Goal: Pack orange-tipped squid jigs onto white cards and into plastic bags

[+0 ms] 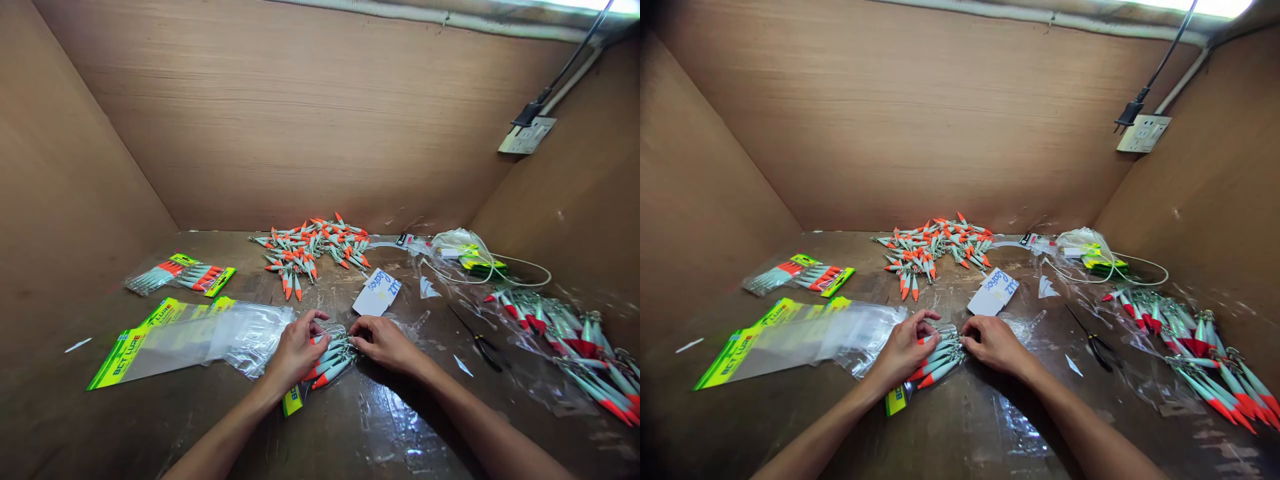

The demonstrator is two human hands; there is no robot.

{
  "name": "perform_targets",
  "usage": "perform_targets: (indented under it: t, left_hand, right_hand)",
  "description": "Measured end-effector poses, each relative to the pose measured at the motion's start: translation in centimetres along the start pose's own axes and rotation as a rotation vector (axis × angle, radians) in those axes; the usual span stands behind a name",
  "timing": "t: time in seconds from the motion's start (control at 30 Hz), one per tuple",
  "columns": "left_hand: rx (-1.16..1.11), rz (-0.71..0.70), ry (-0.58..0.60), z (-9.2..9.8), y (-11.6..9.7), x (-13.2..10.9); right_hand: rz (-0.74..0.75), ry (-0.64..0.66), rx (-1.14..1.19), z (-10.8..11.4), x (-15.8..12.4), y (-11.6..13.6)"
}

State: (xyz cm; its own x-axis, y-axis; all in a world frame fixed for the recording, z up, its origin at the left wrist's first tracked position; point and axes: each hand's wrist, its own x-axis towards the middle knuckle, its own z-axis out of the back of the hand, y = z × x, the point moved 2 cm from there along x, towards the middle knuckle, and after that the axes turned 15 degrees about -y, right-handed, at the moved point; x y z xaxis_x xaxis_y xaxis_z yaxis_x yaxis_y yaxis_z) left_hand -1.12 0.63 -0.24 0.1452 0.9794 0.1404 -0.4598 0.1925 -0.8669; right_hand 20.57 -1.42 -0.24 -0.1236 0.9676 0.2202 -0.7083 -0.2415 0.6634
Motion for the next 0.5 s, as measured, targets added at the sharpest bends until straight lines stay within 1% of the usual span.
perform_targets:
  t: [0.07, 0.13, 0.2, 0.33, 0.4, 0.5]
  left_hand:
    - [0.019, -0.039, -0.035, -0.09, -0.11, -0.09]
    - [0.012, -0.070, -0.040, -0.04, -0.13, -0.06]
    - [-0.005, -0.082, -0.006, 0.14, -0.10, 0.08]
    - [-0.026, -0.091, 0.103, 0.59, 0.00, 0.41]
    - [-0.044, -0.082, 0.121, 0.70, 0.09, 0.51]
    - [-0.071, -0.042, 0.113, 0.65, 0.29, 0.54]
  right_hand:
    - [-0.011, 0.001, -0.005, -0.07, -0.02, -0.03]
    - [-0.024, 0.000, 0.000, -0.11, -0.07, -0.01]
    - [-0.030, -0.003, 0.016, -0.08, -0.14, 0.08]
    - [-0.018, -0.004, 0.048, 0.14, -0.23, 0.37]
    - [-0.016, -0.001, 0.060, 0.23, -0.26, 0.48]
    - [-0.015, -0.008, 0.065, 0.25, -0.26, 0.51]
